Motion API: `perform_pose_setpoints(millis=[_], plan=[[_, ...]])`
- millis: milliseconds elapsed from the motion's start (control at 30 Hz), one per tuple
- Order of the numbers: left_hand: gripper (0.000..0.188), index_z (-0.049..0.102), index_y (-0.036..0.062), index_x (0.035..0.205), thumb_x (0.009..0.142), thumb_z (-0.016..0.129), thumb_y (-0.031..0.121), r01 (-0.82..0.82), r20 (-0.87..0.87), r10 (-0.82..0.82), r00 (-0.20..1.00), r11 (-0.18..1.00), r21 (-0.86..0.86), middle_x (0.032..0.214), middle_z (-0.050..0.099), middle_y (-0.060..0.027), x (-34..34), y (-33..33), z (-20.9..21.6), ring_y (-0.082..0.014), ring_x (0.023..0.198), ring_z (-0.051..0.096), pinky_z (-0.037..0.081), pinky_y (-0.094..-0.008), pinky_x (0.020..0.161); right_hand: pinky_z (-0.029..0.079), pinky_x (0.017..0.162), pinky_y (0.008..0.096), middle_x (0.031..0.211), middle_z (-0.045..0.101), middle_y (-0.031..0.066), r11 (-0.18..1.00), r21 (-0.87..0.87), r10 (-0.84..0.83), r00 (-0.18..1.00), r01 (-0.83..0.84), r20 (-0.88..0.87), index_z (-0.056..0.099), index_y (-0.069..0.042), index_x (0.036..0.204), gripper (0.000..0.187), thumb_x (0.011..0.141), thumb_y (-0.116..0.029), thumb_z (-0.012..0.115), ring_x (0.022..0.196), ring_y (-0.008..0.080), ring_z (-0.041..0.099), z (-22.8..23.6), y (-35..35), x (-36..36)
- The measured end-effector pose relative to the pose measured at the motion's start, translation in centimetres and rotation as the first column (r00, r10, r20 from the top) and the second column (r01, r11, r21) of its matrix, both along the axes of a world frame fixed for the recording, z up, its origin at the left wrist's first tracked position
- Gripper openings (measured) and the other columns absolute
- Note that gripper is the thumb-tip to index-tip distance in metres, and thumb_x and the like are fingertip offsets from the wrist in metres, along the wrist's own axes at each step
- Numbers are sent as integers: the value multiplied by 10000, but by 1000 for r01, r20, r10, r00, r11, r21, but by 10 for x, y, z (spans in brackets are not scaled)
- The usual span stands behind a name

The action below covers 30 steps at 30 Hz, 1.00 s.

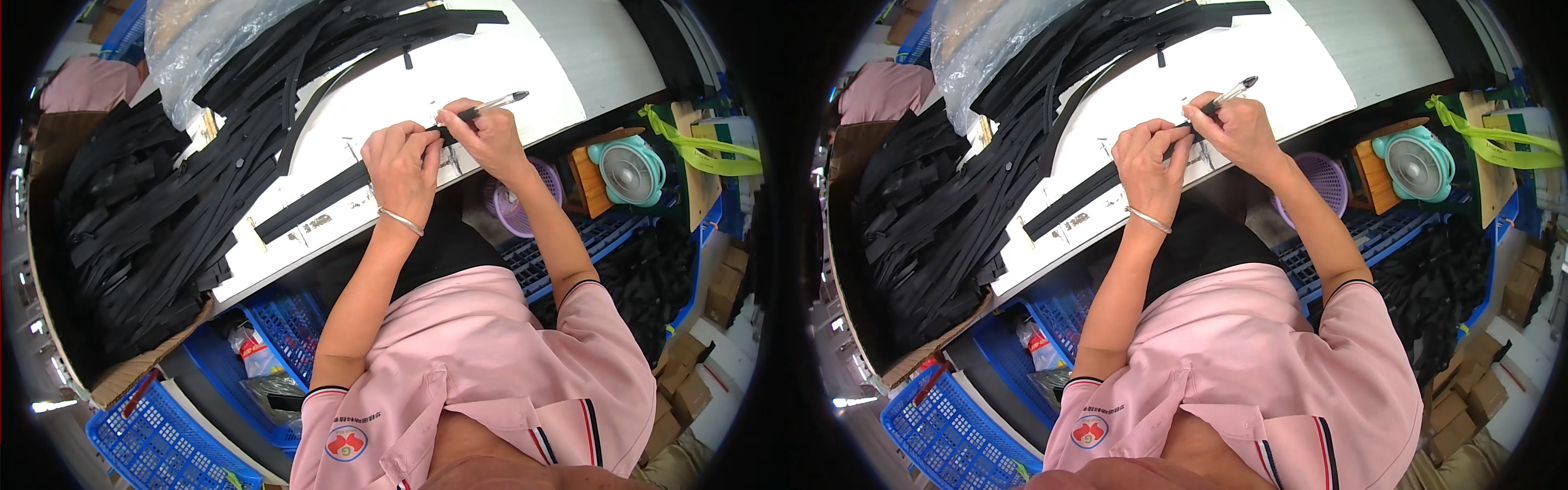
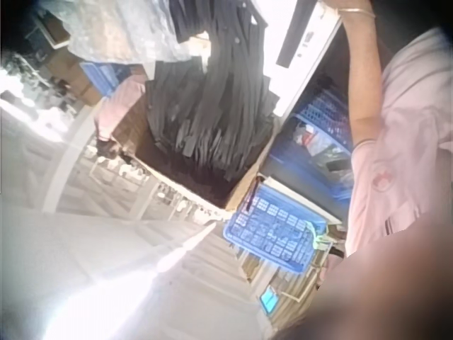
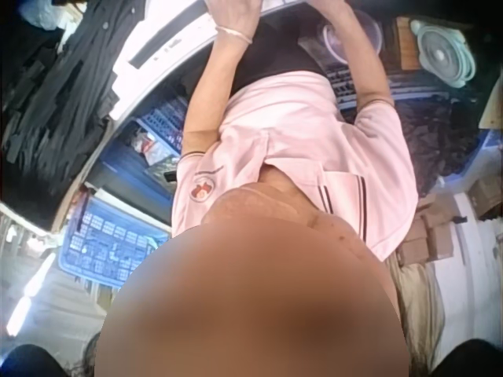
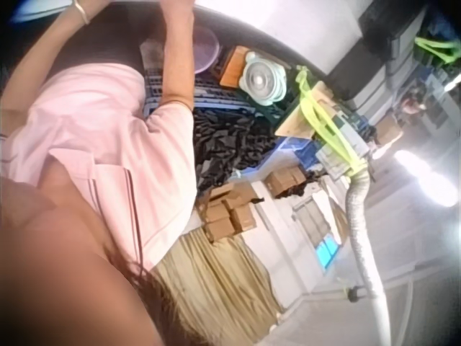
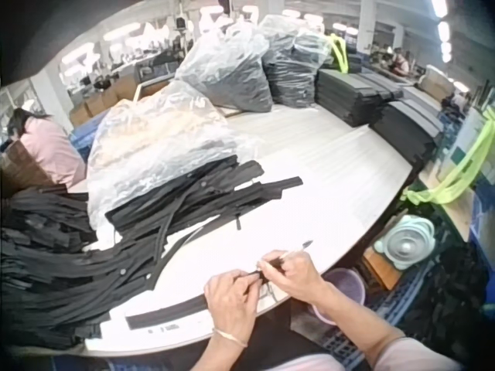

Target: Using a pen to mark specific points on black straps/strips in a factory or workshop setting.

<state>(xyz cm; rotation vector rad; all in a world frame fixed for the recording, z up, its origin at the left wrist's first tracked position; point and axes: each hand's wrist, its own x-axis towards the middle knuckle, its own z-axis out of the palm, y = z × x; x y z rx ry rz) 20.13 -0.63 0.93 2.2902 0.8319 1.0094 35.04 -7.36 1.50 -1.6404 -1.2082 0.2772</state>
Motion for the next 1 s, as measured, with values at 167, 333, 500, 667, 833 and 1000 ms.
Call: perform_pose_setpoints(millis=[167, 333, 500, 667, 833, 1000], plan=[[96, 793, 102, 894, 800, 806, 119, 2, 7, -2, 1000, 1000, -1, 950, 687, -2, -1, 0, 0, -216, 961, 605, 415, -366, 913, 402, 438, 293, 812, 756, 54, 1000, -31, 0, 987, 4, 158, 712, 40, 795, 205, 926, -118, 720, 469, 154, 569, -3, 1, 0], [98, 794, 98, 891, 793, 794, 103, 6, 6, -6, 1000, 1000, 2, 943, 683, -5, -1, -1, 1, -215, 963, 604, 417, -365, 910, 396, 458, 270, 744, 717, 39, 997, 74, -32, 999, 30, 14, 713, 29, 818, 195, 936, -126, 720, 487, 97, 544, -8, -1, -1], [92, 794, 96, 885, 794, 792, 101, 2, 21, -2, 1000, 1000, 1, 942, 683, -5, 0, -1, 0, -213, 961, 603, 416, -363, 907, 382, 482, 261, 689, 660, 23, 996, -55, 56, 989, -63, -136, 693, 28, 835, 180, 945, -115, 709, 535, 51, 515, 2, -10, 5], [85, 792, 94, 875, 792, 800, 109, -6, 35, 5, 999, 1000, 16, 935, 679, -5, 2, 1, -1, -217, 949, 604, 420, -366, 891, 392, 494, 276, 692, 648, 40, 992, -27, 124, 992, -123, 36, 679, 27, 815, 193, 925, -129, 709, 508, 105, 521, -2, -9, 9], [77, 778, 103, 851, 777, 797, 102, -3, 60, 2, 998, 1000, 22, 928, 675, -14, -1, 3, -1, -236, 928, 608, 428, -389, 867, 402, 508, 266, 699, 650, 55, 989, -31, 146, 989, -145, 33, 681, 26, 813, 195, 928, -130, 702, 521, 126, 538, 2, -7, 6], [180, 767, 65, 966, 790, 798, 91, 49, 179, -37, 983, 997, -64, 990, 683, -81, -11, 0, 5, -283, 972, 621, 456, -416, 894, 425, 592, 224, 782, 651, -7, 998, -12, 55, 923, -64, -380, 703, -16, 901, 144, 1002, -113, 667, 675, 54, 554, 9, -17, 4]])
